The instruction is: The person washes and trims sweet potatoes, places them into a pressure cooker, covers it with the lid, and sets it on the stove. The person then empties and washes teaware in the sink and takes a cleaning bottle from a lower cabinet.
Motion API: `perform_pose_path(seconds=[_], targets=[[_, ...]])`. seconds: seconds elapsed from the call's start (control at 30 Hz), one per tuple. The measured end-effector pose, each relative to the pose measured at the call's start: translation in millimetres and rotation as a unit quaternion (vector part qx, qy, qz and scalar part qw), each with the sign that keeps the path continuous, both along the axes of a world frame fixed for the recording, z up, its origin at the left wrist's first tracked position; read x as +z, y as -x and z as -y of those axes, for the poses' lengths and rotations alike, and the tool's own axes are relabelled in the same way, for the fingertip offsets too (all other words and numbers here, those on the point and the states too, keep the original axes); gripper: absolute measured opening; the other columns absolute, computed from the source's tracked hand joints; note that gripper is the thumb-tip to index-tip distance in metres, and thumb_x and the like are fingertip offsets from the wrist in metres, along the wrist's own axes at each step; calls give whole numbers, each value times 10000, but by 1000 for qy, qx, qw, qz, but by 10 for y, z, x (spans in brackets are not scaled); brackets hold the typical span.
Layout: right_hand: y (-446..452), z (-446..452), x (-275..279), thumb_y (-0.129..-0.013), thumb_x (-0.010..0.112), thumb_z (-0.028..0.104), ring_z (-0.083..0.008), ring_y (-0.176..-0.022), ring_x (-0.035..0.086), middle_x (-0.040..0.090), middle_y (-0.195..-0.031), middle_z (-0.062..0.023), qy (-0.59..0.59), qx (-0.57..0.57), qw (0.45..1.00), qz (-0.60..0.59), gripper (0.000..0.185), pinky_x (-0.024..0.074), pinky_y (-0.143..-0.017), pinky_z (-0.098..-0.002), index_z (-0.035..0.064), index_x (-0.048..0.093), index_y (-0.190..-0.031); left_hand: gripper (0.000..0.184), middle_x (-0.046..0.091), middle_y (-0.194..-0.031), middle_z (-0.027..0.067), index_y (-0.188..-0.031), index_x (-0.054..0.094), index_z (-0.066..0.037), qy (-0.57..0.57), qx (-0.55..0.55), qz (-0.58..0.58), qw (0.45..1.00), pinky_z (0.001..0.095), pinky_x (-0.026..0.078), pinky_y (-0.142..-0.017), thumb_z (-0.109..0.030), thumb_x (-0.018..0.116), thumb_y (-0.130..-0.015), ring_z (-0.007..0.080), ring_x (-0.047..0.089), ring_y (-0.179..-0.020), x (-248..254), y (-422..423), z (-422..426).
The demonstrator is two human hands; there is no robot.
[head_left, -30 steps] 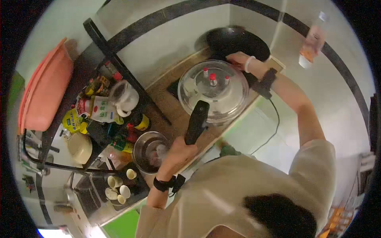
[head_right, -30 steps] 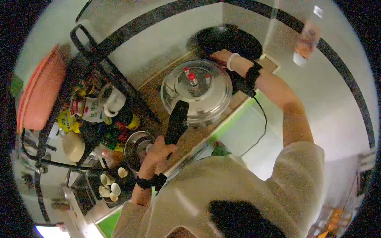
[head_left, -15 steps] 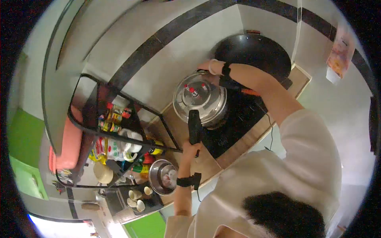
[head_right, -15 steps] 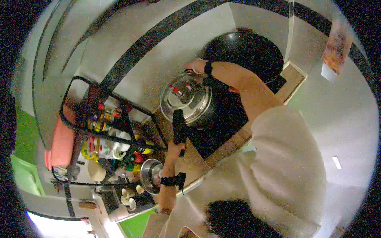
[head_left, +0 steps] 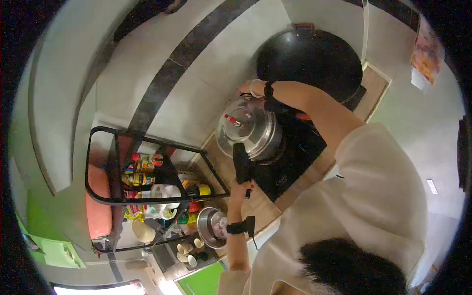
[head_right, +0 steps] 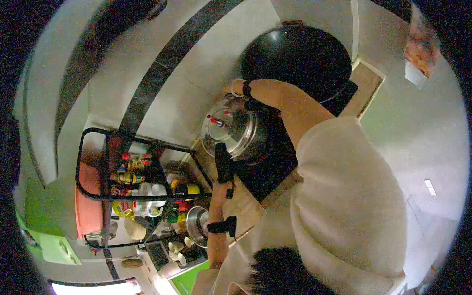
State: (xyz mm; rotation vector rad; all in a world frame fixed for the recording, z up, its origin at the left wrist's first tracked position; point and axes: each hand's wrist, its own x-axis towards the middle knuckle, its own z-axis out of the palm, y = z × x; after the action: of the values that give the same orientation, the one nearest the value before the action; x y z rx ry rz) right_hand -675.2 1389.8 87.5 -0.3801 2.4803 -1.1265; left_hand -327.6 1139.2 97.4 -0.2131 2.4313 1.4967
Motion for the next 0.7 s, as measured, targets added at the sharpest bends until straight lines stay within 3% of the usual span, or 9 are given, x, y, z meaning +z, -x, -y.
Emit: perform_pose_path(seconds=[0.07, 0.13, 0.17, 0.23, 0.3, 0.5, 0.6, 0.67, 0.7], targets=[[62, -84, -217, -790, 549, 227, -279, -938, 577, 587, -1100, -94, -115, 177, 926, -312, 246, 465, -804, -380, 124, 602, -1007, 164, 571, -576, 81, -730, 571, 60, -8, 11, 3, 1000, 273, 428, -468, -69, 599, -632, 166, 548, -488, -2, -8, 49], [176, 116, -250, -775, 568, 229, -312, -905, 581, 609, -1051, -121, -13, -14, 999, -32, 257, 459, -763, -398, 90, 628, -982, 184, 572, -585, 83, -724, 576, 62, -37, 25, 34, 998, 265, 414, -463, -94, 601, -630, 162, 541, -493, -23, 11, 119], [199, 179, -249, -768, 578, 231, -329, -889, 583, 619, -1026, -134, 37, -112, 987, 112, 264, 455, -743, -408, 73, 641, -970, 194, 573, -590, 84, -721, 578, 63, -51, 32, 48, 997, 261, 408, -460, -107, 602, -629, 160, 538, -496, -55, 11, 170], [327, 156, -417, -775, 570, 223, -326, -882, 581, 616, -1018, -152, -103, 69, 985, -116, 259, 452, -751, -414, 55, 634, -961, 175, 571, -591, 66, -675, 587, 44, 25, -35, -1, 999, 265, 386, -445, -125, 590, -632, 148, 528, -497, -143, 4, 254], [397, 98, -418, -784, 557, 219, -325, -860, 584, 616, -996, -165, -144, 184, 938, -257, 252, 457, -740, -414, 40, 627, -947, 169, 565, -583, 55, -670, 593, 33, -25, 50, 46, 997, 273, 379, -439, -132, 592, -634, 142, 517, -487, 35, -49, 77], [-1078, -295, 1014, -829, 539, 236, -216, -667, 614, 625, -800, -99, 10, 223, 965, -140, 236, 490, -557, -337, 21, 596, -906, 193, 569, -628, 60, -742, 576, 23, -39, 33, 25, 998, 268, 400, -478, -125, 600, -620, 141, 519, -520, 74, -130, 83], [-2084, -695, 1222, -860, 514, 276, -145, -606, 609, 615, -735, -79, 152, 264, 941, 146, 267, 508, -526, -312, 20, 582, -894, 200, 578, -637, 61, -760, 570, 19, -48, 32, 43, 997, 270, 408, -475, -128, 593, -626, 147, 532, -526, -170, -81, 267], [-2564, -902, 1114, -857, 482, 302, -145, -625, 622, 627, -684, -101, 22, 301, 931, 207, 313, 519, -565, -345, 13, 600, -827, 191, 580, -639, 60, -764, 569, 15, -17, -21, 57, 998, 263, 409, -480, -117, 586, -628, 148, 534, -527, 16, -60, 181], [-2655, -950, 792, -826, 500, 316, -230, -669, 624, 631, -709, -139, -109, 295, 941, 123, 333, 501, -658, -379, 5, 615, -791, 186, 580, -640, 59, -766, 568, 13, -3, -46, 64, 997, 260, 409, -483, -112, 582, -629, 148, 535, -527, 79, -74, 173]])
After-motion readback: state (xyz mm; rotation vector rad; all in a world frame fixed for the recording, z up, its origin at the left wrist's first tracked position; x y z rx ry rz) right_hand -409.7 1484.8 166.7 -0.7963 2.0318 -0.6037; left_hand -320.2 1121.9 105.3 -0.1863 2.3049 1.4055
